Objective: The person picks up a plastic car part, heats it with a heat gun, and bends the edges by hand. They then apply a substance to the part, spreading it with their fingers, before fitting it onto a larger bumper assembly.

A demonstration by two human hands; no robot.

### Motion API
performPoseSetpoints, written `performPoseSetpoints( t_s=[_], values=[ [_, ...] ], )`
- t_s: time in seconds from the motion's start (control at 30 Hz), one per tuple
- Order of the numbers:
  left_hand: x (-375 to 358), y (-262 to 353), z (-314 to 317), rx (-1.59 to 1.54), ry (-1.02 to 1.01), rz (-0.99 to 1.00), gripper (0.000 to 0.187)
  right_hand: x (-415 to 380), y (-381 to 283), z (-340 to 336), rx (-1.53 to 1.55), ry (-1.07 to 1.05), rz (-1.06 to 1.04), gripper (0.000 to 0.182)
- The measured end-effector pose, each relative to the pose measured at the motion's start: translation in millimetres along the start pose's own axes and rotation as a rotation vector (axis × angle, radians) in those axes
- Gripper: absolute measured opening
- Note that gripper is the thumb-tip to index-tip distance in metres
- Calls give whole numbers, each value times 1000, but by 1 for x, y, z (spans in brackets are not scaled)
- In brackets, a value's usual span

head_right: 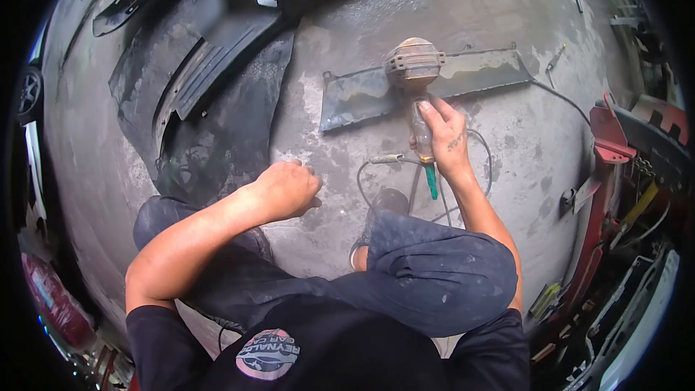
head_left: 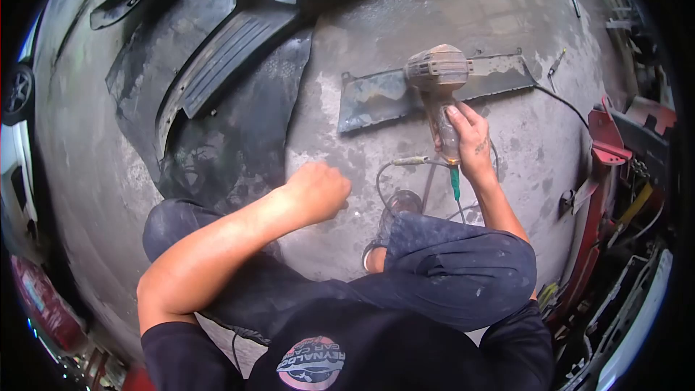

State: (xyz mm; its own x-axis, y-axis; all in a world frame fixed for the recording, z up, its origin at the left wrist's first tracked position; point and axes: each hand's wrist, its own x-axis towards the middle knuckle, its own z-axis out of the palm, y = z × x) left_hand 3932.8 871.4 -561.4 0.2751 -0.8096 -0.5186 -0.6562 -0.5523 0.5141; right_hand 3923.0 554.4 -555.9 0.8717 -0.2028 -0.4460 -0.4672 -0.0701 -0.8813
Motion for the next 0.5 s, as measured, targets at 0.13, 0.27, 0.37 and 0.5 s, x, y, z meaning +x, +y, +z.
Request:
performPoseSetpoints(
  t_s=[0.13, 0.27, 0.37, 0.5],
  values=[
    [4, 0, -3, 4, -46, -15, 36, -5, 4, 12, 94, -236, 41, 34],
    [4, 0, -4, -32, -68, -9, 35, -9, 2, 20, 9, -302, 46, 37],
    [-2, 0, -4, -62, -68, -30, 35, -4, 2, 20, -11, -168, 11, 36],
    [1, 3, -5, -55, -66, -24, 34, -2, 3, 13, 13, -167, 35, 35]
  ],
)
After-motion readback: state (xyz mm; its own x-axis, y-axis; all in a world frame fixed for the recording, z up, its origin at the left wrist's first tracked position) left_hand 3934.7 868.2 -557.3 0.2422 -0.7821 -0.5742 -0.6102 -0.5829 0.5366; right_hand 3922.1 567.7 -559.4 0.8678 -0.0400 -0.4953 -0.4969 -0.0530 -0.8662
